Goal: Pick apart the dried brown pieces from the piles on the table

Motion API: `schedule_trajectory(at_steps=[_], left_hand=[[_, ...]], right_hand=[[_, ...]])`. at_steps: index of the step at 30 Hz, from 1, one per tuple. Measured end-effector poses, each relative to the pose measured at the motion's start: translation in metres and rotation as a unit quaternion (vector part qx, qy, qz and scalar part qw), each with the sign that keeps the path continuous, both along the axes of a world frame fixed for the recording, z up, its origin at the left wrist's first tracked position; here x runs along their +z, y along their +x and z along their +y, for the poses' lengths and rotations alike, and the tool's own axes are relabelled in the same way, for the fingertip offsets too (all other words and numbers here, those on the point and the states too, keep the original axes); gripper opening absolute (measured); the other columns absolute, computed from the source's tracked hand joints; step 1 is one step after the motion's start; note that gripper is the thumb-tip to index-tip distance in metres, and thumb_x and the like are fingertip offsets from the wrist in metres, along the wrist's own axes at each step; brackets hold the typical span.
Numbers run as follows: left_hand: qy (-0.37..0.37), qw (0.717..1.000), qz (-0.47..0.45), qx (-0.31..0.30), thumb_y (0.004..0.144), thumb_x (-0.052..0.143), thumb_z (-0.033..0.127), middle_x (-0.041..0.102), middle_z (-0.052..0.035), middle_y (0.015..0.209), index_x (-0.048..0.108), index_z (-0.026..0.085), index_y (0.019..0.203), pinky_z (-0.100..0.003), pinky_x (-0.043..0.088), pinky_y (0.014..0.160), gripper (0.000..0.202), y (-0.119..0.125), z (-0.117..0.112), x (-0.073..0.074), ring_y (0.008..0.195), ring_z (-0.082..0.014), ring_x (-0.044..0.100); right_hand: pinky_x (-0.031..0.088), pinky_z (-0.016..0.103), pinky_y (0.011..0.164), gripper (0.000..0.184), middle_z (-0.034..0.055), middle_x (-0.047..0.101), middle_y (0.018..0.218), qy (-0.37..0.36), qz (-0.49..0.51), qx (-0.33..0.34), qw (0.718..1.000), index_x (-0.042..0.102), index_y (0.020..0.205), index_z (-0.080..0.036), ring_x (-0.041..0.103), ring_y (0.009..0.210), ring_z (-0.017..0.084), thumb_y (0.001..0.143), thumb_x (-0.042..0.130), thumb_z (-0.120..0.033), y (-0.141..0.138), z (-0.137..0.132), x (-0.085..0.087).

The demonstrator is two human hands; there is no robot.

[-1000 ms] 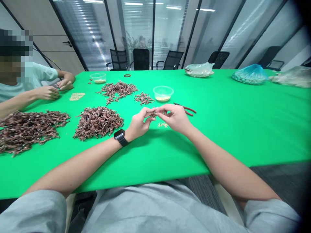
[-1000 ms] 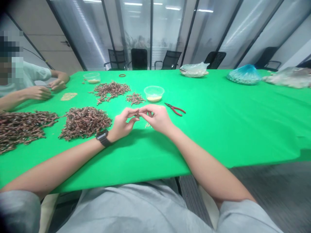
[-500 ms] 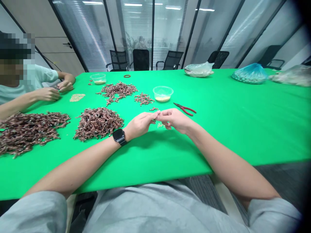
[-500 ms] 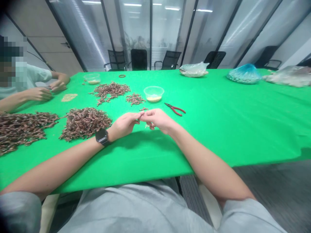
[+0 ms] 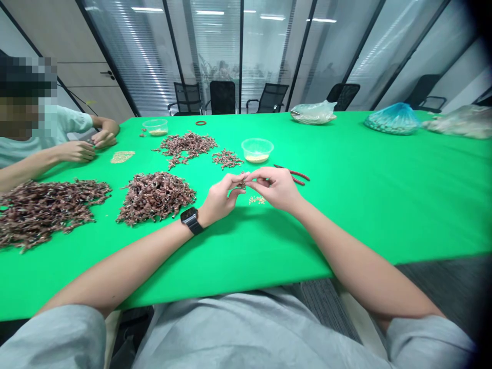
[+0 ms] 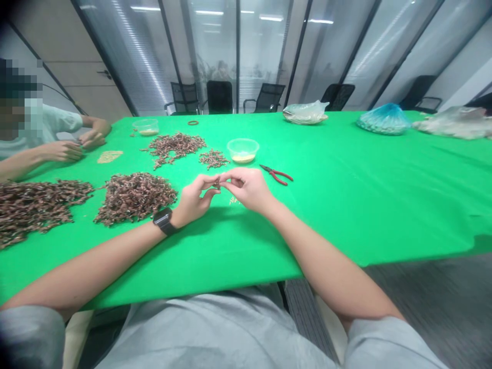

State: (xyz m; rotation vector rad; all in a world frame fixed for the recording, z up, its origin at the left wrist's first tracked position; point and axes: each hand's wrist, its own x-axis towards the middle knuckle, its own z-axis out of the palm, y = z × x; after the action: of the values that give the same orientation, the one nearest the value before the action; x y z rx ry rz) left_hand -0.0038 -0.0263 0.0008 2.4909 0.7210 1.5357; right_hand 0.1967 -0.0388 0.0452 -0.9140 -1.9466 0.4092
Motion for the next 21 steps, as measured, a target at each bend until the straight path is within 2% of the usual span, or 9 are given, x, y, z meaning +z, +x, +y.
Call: schedule_trajectory(at_steps=[3, 6, 10, 13, 15, 18, 21], left_hand=[[0.005, 1.0, -0.001, -0.002, 0.094, 0.06, 0.012, 0.072, -0.0115, 0.121, 0.056, 0.016, 0.122, -0.027, 0.061, 0.089, 0.028, 0.0, -0.001, 0.0, 0.111, -0.0185, 0.071], [0.019, 1.0, 0.005, -0.008, 0.093, 0.06, 0.01, 0.072, -0.0107, 0.121, 0.055, 0.017, 0.125, -0.026, 0.061, 0.087, 0.032, -0.001, -0.001, -0.001, 0.112, -0.0184, 0.071], [0.066, 0.997, 0.028, -0.026, 0.094, 0.056, 0.007, 0.07, -0.0105, 0.123, 0.052, 0.019, 0.134, -0.026, 0.061, 0.088, 0.041, -0.004, 0.005, -0.005, 0.112, -0.0171, 0.07], [0.134, 0.989, 0.056, -0.034, 0.095, 0.054, 0.006, 0.069, -0.0121, 0.127, 0.05, 0.02, 0.139, -0.03, 0.06, 0.092, 0.047, -0.006, 0.012, -0.008, 0.113, -0.0173, 0.069], [0.158, 0.984, 0.066, -0.04, 0.095, 0.053, 0.006, 0.068, -0.0125, 0.13, 0.049, 0.021, 0.14, -0.032, 0.061, 0.093, 0.048, -0.007, 0.015, -0.009, 0.112, -0.0169, 0.069], [0.115, 0.991, 0.053, -0.047, 0.096, 0.052, 0.008, 0.066, -0.0124, 0.133, 0.05, 0.021, 0.14, -0.031, 0.062, 0.091, 0.046, -0.005, 0.013, -0.009, 0.113, -0.0168, 0.069], [0.032, 0.998, 0.021, -0.048, 0.097, 0.053, 0.01, 0.066, -0.0126, 0.133, 0.051, 0.019, 0.135, -0.027, 0.063, 0.084, 0.04, -0.002, 0.004, -0.006, 0.117, -0.0175, 0.068]], right_hand=[[0.034, 0.027, 0.058, 0.02, -0.0011, 0.055, 0.062, 0.035, -0.033, 0.01, 0.999, 0.077, 0.093, -0.016, 0.042, 0.055, 0.011, 0.089, 0.066, -0.032, 0.001, 0.001, -0.003], [0.035, 0.027, 0.057, 0.023, 0.0001, 0.059, 0.066, 0.007, -0.041, 0.012, 0.999, 0.075, 0.094, -0.016, 0.044, 0.055, 0.01, 0.091, 0.063, -0.035, -0.001, -0.001, -0.004], [0.036, 0.026, 0.054, 0.029, 0.0016, 0.063, 0.068, -0.123, 0.008, 0.022, 0.992, 0.074, 0.092, -0.015, 0.048, 0.056, 0.011, 0.088, 0.065, -0.043, -0.004, -0.003, -0.002], [0.034, 0.026, 0.048, 0.038, 0.0011, 0.061, 0.067, -0.278, 0.087, 0.051, 0.955, 0.072, 0.087, -0.015, 0.046, 0.052, 0.01, 0.079, 0.074, -0.051, -0.004, -0.003, -0.001], [0.032, 0.025, 0.045, 0.041, 0.0, 0.059, 0.065, -0.35, 0.134, 0.068, 0.925, 0.072, 0.082, -0.015, 0.042, 0.049, 0.009, 0.071, 0.08, -0.053, -0.003, -0.002, -0.002], [0.029, 0.024, 0.044, 0.041, -0.0014, 0.057, 0.063, -0.384, 0.179, 0.07, 0.903, 0.073, 0.078, -0.015, 0.038, 0.05, 0.007, 0.064, 0.085, -0.051, -0.002, 0.0, -0.002], [0.03, 0.024, 0.045, 0.041, 0.0004, 0.061, 0.068, -0.376, 0.199, 0.055, 0.903, 0.076, 0.081, -0.015, 0.04, 0.052, 0.007, 0.062, 0.087, -0.05, -0.003, -0.001, -0.001]])
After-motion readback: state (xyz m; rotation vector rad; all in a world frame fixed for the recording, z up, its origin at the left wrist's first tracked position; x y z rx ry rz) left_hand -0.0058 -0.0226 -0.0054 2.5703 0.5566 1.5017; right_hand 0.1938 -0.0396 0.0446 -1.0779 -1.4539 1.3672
